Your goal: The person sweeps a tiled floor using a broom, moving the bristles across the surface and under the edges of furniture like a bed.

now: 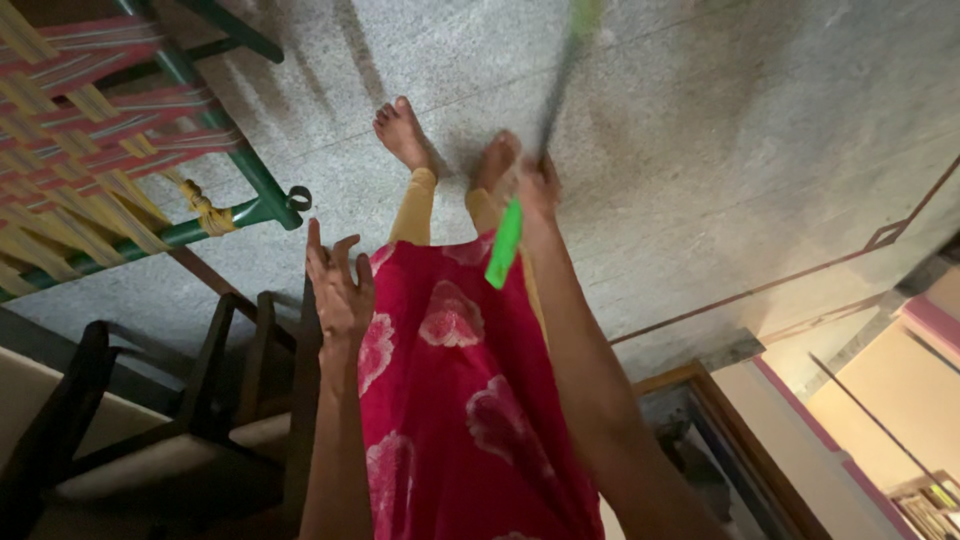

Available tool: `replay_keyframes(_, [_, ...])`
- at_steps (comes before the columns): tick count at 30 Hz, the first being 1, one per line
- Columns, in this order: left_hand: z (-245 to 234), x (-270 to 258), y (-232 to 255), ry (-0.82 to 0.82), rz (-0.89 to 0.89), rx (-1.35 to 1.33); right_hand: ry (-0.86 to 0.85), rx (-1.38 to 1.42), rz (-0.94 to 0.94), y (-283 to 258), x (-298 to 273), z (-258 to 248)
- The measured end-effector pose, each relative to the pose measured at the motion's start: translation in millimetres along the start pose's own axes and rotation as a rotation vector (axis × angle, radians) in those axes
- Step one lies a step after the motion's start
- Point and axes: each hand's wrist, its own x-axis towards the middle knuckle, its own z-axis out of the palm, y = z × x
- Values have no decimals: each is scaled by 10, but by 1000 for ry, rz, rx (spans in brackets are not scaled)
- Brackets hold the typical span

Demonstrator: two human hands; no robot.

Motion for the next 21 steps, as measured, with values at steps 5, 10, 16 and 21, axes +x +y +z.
replay_keyframes(5, [34,1,75,-129,-159,-55,173,261,283,566,457,-1078])
replay_keyframes(10, [178,-71,8,-21,20,63,246,297,296,618,438,-1624])
replay_keyframes(16, [108,-1,56,-20,-44,12,316,169,-157,788,-104,-971])
replay_keyframes(21, [67,140,285,-88,-139,-41,-5,27,-327,360,-864,-10])
